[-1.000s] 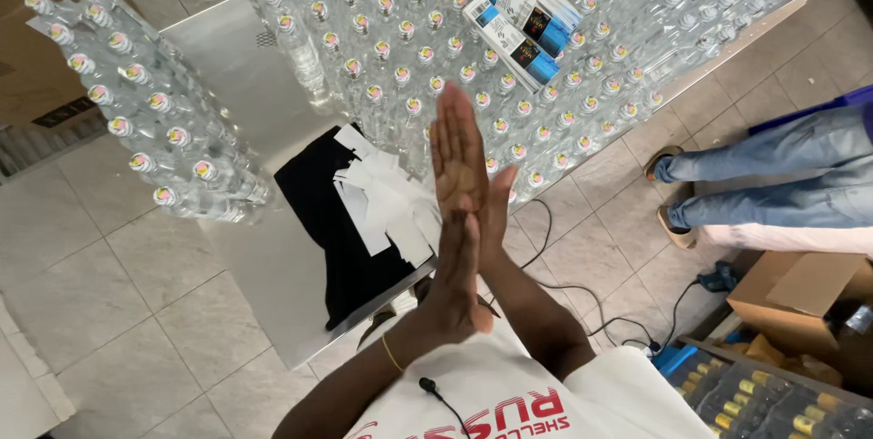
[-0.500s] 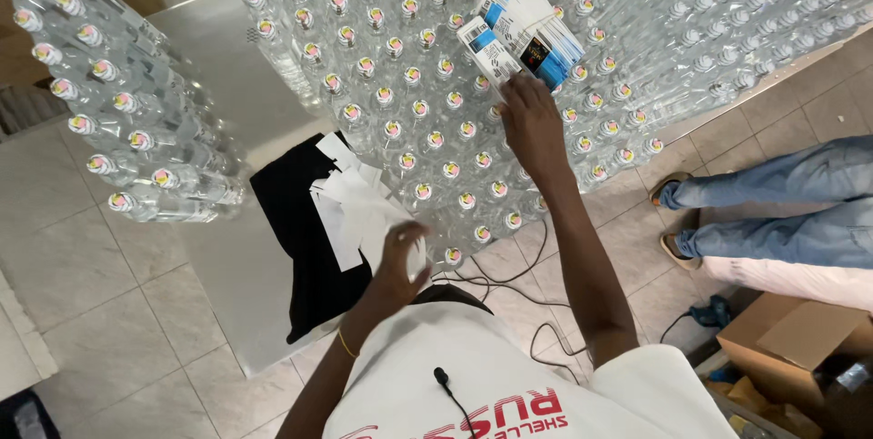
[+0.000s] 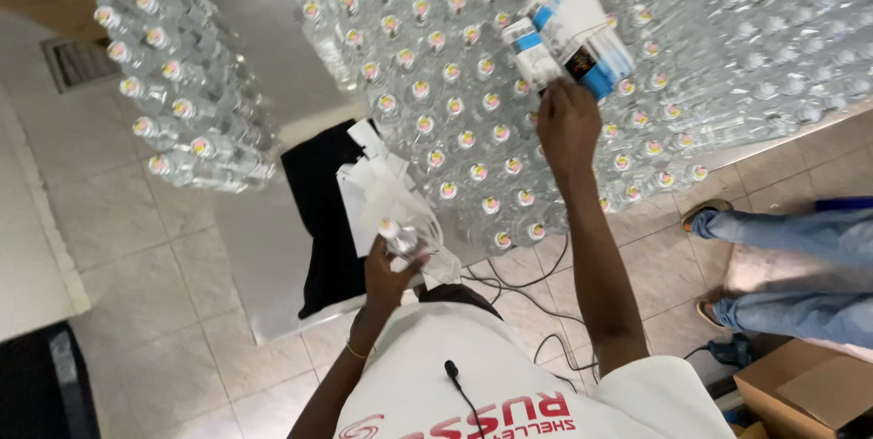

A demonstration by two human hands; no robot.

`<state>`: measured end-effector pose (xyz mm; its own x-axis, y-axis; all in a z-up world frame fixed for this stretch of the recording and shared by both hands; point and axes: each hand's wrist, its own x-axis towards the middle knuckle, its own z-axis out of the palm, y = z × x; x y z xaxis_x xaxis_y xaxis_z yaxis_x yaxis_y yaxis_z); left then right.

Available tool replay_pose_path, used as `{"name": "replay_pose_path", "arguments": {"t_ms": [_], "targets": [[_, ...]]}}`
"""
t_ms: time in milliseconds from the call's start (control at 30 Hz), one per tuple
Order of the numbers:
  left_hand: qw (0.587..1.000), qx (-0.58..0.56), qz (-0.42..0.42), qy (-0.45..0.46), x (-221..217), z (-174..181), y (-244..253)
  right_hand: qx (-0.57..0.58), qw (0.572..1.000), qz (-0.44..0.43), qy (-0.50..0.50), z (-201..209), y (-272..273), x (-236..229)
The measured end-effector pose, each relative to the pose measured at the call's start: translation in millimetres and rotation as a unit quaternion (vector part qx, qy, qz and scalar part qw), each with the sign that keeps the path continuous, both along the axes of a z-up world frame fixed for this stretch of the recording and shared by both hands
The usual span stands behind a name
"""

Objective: The person stands at a metal table and applies labels to clear plastic bottles. They pick up a bottle, peel a label from a sheet, and wrap it around the bottle's body. The labeled bottles are placed in a row on the table, while stacks of unlabeled bottles and label sheets remain nearby.

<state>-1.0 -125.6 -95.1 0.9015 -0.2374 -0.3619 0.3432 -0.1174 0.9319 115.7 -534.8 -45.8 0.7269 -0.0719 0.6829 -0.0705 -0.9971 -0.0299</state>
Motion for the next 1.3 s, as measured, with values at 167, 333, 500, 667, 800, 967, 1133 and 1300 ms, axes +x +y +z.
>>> {"name": "replay_pose_path", "arguments": {"t_ms": [167,333,500,667,800,967,1133,1300], "targets": [[0.988,0.070,0.126,0.052,61.0,14.6,52.5,0.118,0.990,0.045,-0.070,80.3,37.2,-20.0],[0.976,0.215,0.031,0.009,105.4,-60.1,63.6,0.523,0.848,0.047,0.063,118.1,171.8,-71.7],[0.954,0.297,-0.038,-0.002,99.4,-94.6,56.8,0.724,0.668,0.045,0.168,76.2,264.4,-97.0],[0.998,-0.048,0.007,-0.037,86.3,-31.7,82.7,0.770,0.616,0.043,0.162,61.6,302.1,-113.3],[0.979,-0.192,0.063,0.021,96.8,110.4,95.6,0.735,0.652,0.053,0.181,68.1,316.8,-124.0],[0.976,-0.187,0.105,-0.037,96.9,144.0,112.0,0.691,0.695,0.060,0.191,80.5,336.6,-127.0],[0.967,-0.227,0.096,-0.063,75.2,156.6,123.0,0.324,0.933,0.147,0.044,119.1,366.8,-115.7],[0.967,-0.236,0.075,-0.064,58.1,159.9,129.2,0.297,0.933,0.201,0.023,137.0,392.7,-101.0]]}}
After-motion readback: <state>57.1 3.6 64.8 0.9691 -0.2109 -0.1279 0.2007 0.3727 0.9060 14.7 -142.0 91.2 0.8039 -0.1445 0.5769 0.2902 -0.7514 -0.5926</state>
